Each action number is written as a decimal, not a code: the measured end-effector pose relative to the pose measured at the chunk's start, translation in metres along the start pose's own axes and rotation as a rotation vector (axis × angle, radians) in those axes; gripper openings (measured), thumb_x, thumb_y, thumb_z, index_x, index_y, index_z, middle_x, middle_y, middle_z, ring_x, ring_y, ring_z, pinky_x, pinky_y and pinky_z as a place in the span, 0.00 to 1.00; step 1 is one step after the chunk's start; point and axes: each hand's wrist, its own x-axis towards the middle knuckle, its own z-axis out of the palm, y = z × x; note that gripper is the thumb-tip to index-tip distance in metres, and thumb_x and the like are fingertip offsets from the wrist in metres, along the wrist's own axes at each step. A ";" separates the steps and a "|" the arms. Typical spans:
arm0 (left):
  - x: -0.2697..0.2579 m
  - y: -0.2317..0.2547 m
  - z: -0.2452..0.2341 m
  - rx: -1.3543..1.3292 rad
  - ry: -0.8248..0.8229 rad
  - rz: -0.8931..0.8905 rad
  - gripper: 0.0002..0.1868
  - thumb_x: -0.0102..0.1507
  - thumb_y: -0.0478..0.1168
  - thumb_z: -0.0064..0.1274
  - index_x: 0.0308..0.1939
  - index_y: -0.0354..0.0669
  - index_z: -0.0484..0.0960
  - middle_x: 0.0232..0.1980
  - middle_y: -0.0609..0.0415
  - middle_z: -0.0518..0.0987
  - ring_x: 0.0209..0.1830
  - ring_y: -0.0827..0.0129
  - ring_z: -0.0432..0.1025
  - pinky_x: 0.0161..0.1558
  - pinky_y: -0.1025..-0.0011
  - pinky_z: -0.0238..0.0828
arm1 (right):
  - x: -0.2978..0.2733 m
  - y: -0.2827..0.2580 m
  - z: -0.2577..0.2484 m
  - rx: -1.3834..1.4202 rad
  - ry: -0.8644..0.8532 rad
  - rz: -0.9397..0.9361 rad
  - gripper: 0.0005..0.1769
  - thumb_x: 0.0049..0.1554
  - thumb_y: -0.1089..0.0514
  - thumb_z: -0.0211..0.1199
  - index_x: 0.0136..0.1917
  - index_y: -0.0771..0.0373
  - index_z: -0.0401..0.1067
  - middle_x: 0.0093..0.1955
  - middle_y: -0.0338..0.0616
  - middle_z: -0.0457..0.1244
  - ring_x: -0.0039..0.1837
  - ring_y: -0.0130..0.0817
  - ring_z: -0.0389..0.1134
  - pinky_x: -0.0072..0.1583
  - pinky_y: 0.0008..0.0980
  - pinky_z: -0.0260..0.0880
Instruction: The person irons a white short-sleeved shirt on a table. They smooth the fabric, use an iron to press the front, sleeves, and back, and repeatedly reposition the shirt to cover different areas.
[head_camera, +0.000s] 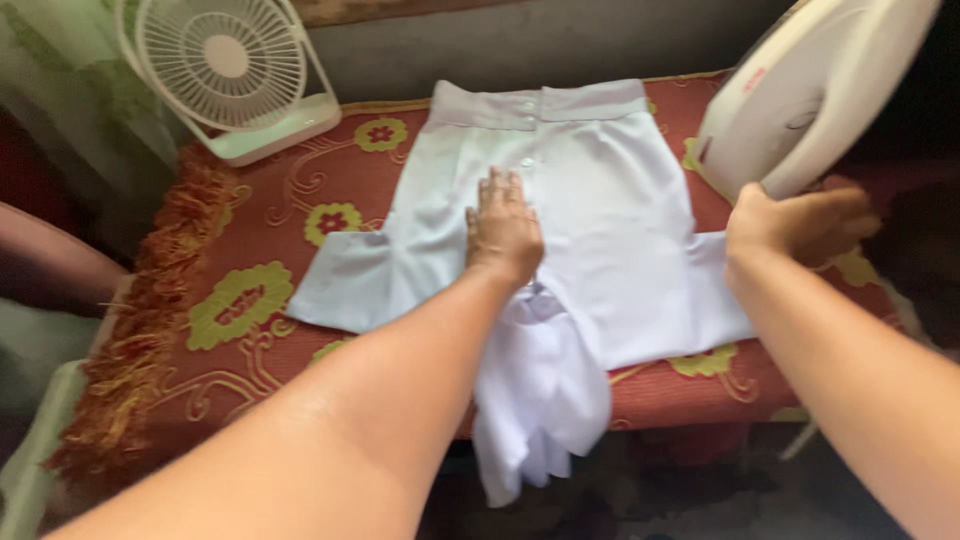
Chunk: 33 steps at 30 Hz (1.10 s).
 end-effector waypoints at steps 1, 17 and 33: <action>0.004 -0.018 -0.006 -0.020 0.019 -0.020 0.36 0.66 0.43 0.38 0.79 0.39 0.52 0.83 0.42 0.47 0.82 0.49 0.43 0.76 0.47 0.43 | -0.016 -0.005 -0.001 0.014 0.002 -0.025 0.35 0.44 0.60 0.75 0.61 0.61 0.60 0.62 0.58 0.51 0.61 0.60 0.55 0.58 0.51 0.63; 0.022 -0.082 -0.061 0.187 -0.437 0.198 0.36 0.69 0.56 0.34 0.81 0.59 0.47 0.85 0.57 0.41 0.84 0.54 0.34 0.78 0.47 0.33 | -0.185 -0.121 0.021 -0.488 -0.883 -0.755 0.27 0.56 0.54 0.55 0.70 0.51 0.67 0.77 0.35 0.55 0.79 0.42 0.48 0.72 0.69 0.40; 0.021 -0.075 -0.058 0.215 -0.405 0.477 0.34 0.70 0.60 0.30 0.79 0.62 0.51 0.85 0.58 0.41 0.85 0.57 0.30 0.76 0.37 0.17 | -0.182 -0.141 0.003 -0.339 -0.702 -0.288 0.18 0.52 0.49 0.71 0.54 0.55 0.78 0.50 0.43 0.71 0.56 0.40 0.72 0.59 0.42 0.71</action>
